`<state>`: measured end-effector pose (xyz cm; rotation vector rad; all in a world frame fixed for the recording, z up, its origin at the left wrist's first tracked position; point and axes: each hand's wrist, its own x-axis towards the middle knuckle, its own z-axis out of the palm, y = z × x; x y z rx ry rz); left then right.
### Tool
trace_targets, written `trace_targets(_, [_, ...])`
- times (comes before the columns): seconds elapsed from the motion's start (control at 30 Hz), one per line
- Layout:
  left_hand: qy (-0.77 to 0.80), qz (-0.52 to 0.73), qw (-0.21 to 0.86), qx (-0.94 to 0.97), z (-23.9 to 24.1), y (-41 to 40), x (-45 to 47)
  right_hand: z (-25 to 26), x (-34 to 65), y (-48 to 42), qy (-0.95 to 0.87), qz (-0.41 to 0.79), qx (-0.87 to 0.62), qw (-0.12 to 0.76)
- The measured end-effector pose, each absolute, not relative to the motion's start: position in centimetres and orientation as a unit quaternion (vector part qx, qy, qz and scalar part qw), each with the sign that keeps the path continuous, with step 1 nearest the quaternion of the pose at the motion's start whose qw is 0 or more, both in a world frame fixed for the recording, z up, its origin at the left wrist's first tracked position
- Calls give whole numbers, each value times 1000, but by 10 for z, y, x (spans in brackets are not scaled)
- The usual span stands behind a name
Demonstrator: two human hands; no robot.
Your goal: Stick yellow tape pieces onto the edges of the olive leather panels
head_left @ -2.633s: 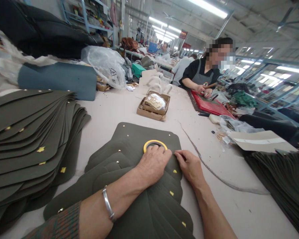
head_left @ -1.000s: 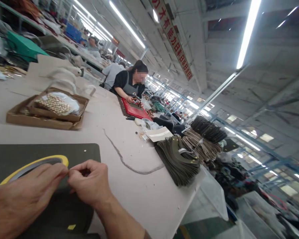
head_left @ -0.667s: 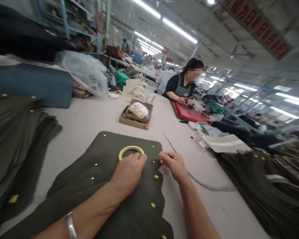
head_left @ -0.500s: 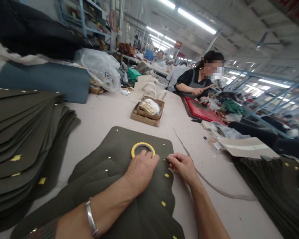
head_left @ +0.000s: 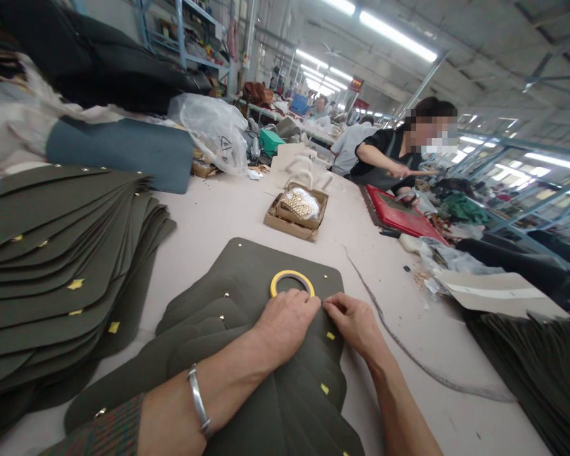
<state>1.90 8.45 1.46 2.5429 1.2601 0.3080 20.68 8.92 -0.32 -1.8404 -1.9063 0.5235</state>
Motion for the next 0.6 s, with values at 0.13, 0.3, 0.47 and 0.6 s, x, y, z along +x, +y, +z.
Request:
trace_targets(0.13, [434, 101, 135, 885, 15, 85, 19, -6, 213, 89, -633, 231, -692, 259])
trace_targets(0.3, [430, 106, 123, 888, 17, 86, 19, -7, 217, 78, -687, 207, -630, 298])
trace_targets(0.47, [431, 105, 115, 889, 15, 85, 19, -13, 208, 79, -735, 111, -619, 255])
trace_targets(0.6, [434, 109, 110, 888, 13, 84, 18, -15, 201, 86, -685, 88, -687, 223])
